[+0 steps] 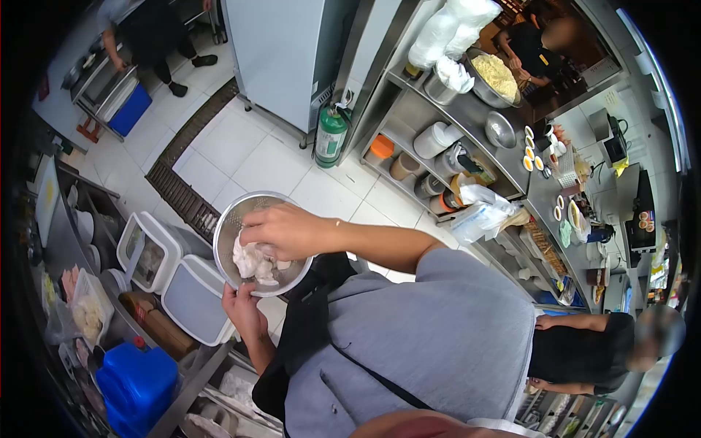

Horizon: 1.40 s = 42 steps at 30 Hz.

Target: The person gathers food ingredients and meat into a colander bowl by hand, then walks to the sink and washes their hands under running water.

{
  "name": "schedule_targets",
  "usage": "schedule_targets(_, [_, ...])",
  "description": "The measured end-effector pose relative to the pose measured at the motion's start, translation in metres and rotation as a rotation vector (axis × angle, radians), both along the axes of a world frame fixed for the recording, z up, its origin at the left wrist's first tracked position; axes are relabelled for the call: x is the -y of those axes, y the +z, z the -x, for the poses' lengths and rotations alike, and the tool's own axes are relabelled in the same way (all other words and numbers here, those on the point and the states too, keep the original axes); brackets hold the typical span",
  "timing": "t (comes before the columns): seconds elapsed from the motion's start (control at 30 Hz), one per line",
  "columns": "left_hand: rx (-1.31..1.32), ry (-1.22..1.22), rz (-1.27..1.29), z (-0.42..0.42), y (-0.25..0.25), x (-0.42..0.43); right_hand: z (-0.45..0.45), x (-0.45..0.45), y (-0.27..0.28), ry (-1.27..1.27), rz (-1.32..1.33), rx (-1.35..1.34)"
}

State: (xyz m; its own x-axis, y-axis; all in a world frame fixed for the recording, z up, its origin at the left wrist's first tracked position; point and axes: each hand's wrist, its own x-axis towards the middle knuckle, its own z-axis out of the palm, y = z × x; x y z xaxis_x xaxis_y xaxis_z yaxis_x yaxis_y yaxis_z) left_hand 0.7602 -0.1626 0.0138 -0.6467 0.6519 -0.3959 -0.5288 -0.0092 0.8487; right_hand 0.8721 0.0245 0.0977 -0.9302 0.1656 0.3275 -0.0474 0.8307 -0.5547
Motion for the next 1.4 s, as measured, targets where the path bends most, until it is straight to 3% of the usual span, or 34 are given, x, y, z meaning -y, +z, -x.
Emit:
schedule_targets(0.17, [-0.018, -0.040, -0.009, -0.015, 0.004, -0.028, -0.018, -0.009, -0.021, -0.092, 0.005, 0.109])
schedule_targets(0.23, [0.115, 0.014, -0.024, -0.028, 0.010, -0.045, -0.026, -0.021, -0.022, -0.110, -0.014, 0.102])
schedule_targets(0.3, [0.165, -0.052, -0.065, -0.028, -0.013, -0.051, -0.037, -0.030, -0.023, -0.181, 0.072, -0.033])
schedule_targets(0.47, [0.192, -0.098, -0.021, -0.034, -0.037, -0.069, -0.056, -0.048, -0.025, -0.199, 0.033, 0.100])
schedule_targets(0.83, [0.210, -0.028, 0.014, -0.036, -0.016, -0.072, -0.062, -0.045, -0.029, -0.259, 0.131, 0.039])
schedule_targets(1.03, [0.185, 0.034, 0.054, -0.031, -0.034, -0.043, -0.045, -0.037, -0.031, -0.171, 0.172, 0.020])
schedule_targets(1.1, [0.184, 0.095, 0.064, -0.036, -0.038, -0.032, -0.036, -0.036, -0.035, -0.059, 0.056, 0.158])
schedule_targets(1.17, [0.201, 0.225, 0.041, -0.042, -0.028, -0.029, -0.023, -0.036, -0.048, -0.004, 0.017, 0.110])
schedule_targets(1.23, [0.190, 0.271, 0.114, -0.036, -0.053, -0.006, -0.004, -0.033, -0.056, 0.079, 0.165, 0.077])
schedule_targets(1.27, [0.204, 0.323, 0.164, -0.040, -0.069, 0.008, 0.004, -0.028, -0.057, 0.146, 0.199, 0.080])
schedule_targets(1.33, [0.238, 0.559, 0.043, -0.054, -0.047, 0.023, 0.029, -0.008, -0.053, 0.318, 0.177, 0.124])
schedule_targets(1.4, [0.183, 0.725, 0.094, -0.064, -0.040, 0.053, 0.053, 0.023, -0.036, 0.522, 0.237, 0.320])
